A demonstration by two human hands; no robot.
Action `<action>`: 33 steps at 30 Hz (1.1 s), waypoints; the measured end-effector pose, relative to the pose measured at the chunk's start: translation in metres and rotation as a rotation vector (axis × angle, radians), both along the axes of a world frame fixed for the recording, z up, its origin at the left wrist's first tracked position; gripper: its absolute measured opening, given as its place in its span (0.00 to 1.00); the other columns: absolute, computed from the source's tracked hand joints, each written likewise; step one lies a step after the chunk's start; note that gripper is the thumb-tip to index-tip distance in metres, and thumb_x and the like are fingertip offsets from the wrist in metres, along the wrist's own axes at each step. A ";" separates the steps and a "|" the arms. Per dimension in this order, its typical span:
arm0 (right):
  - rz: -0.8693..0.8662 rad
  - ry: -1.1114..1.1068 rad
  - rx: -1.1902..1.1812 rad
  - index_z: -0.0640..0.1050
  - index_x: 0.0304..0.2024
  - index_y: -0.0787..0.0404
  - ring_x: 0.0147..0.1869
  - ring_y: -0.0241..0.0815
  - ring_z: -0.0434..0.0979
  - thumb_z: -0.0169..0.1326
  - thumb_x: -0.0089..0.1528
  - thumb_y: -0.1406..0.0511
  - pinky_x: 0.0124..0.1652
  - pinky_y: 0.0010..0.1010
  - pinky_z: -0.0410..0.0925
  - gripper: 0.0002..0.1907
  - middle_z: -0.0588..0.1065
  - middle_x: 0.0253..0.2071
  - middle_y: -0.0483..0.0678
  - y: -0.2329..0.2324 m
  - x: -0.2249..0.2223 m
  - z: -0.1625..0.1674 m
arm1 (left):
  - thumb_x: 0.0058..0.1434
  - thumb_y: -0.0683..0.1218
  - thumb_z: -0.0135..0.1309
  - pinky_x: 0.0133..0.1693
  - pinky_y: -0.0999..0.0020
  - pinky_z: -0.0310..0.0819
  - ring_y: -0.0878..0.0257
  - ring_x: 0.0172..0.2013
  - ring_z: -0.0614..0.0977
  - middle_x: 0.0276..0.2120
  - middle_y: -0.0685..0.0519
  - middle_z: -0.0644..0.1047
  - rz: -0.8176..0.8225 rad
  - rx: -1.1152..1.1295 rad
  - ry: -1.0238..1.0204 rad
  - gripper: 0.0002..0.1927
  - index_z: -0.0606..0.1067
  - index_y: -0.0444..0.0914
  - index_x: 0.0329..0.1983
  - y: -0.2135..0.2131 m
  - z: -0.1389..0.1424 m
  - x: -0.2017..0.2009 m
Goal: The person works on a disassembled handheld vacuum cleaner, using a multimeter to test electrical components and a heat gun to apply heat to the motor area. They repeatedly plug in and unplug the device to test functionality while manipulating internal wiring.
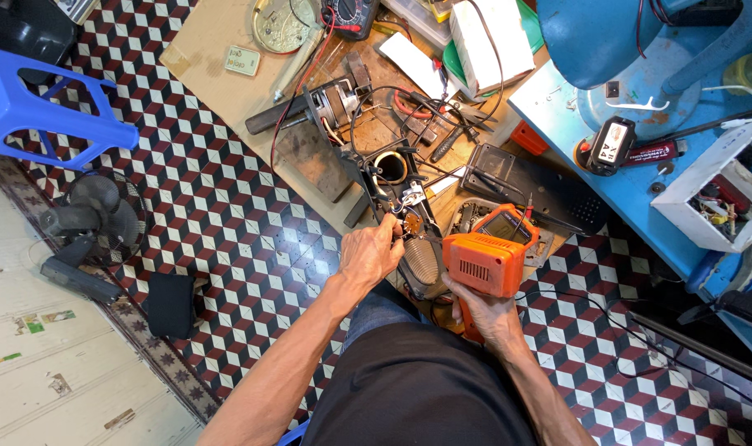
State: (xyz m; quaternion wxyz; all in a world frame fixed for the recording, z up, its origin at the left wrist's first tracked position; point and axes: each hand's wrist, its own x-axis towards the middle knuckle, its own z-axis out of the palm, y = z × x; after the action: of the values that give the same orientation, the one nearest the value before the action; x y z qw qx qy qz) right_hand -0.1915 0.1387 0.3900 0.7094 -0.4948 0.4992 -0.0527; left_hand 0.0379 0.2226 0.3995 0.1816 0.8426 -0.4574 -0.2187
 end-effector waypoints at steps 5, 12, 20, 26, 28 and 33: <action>0.004 0.011 -0.007 0.79 0.41 0.62 0.22 0.40 0.76 0.65 0.53 0.53 0.23 0.31 0.74 0.22 0.76 0.26 0.49 -0.002 0.000 -0.001 | 0.58 0.47 0.57 0.29 0.50 0.74 0.47 0.24 0.83 0.21 0.47 0.80 0.000 -0.021 0.015 0.10 0.74 0.40 0.41 -0.001 0.003 -0.002; -0.007 0.010 -0.047 0.79 0.42 0.62 0.22 0.39 0.77 0.65 0.53 0.53 0.27 0.30 0.77 0.23 0.78 0.26 0.48 -0.003 -0.005 0.002 | 0.58 0.55 0.58 0.28 0.55 0.74 0.54 0.22 0.81 0.18 0.50 0.79 -0.176 0.267 0.110 0.16 0.76 0.43 0.45 -0.002 0.019 0.008; -0.072 0.003 -0.076 0.78 0.46 0.63 0.22 0.40 0.77 0.65 0.53 0.54 0.27 0.32 0.77 0.26 0.77 0.30 0.51 -0.010 -0.006 0.010 | 0.60 0.56 0.59 0.28 0.61 0.76 0.60 0.23 0.83 0.22 0.55 0.81 -0.066 -0.003 0.160 0.15 0.81 0.46 0.45 0.013 0.040 0.015; -0.143 -0.092 -0.049 0.77 0.46 0.64 0.22 0.39 0.76 0.64 0.54 0.55 0.24 0.32 0.74 0.24 0.77 0.33 0.50 -0.011 0.001 0.021 | 0.64 0.48 0.56 0.29 0.62 0.77 0.59 0.26 0.84 0.28 0.54 0.82 0.233 -0.121 0.052 0.09 0.80 0.45 0.46 0.011 0.051 0.024; -0.141 -0.102 -0.056 0.77 0.46 0.64 0.22 0.38 0.77 0.64 0.55 0.55 0.24 0.31 0.74 0.24 0.77 0.32 0.51 -0.011 0.002 0.024 | 0.64 0.46 0.57 0.31 0.63 0.79 0.59 0.30 0.85 0.36 0.53 0.82 0.220 -0.335 -0.035 0.09 0.79 0.43 0.46 0.007 0.052 0.027; -0.154 -0.086 -0.073 0.78 0.45 0.64 0.22 0.39 0.77 0.63 0.55 0.55 0.24 0.31 0.75 0.23 0.77 0.33 0.50 -0.008 0.004 0.028 | 0.61 0.47 0.61 0.31 0.59 0.78 0.54 0.30 0.83 0.38 0.51 0.77 0.001 -0.312 -0.146 0.14 0.77 0.41 0.49 -0.015 0.054 0.023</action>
State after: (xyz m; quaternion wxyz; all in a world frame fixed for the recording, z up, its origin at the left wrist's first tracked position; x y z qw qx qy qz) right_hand -0.1872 0.1303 0.4175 0.7055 -0.4777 0.5027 -0.1461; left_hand 0.0611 0.2080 0.4531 0.2763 0.8181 -0.4975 -0.0831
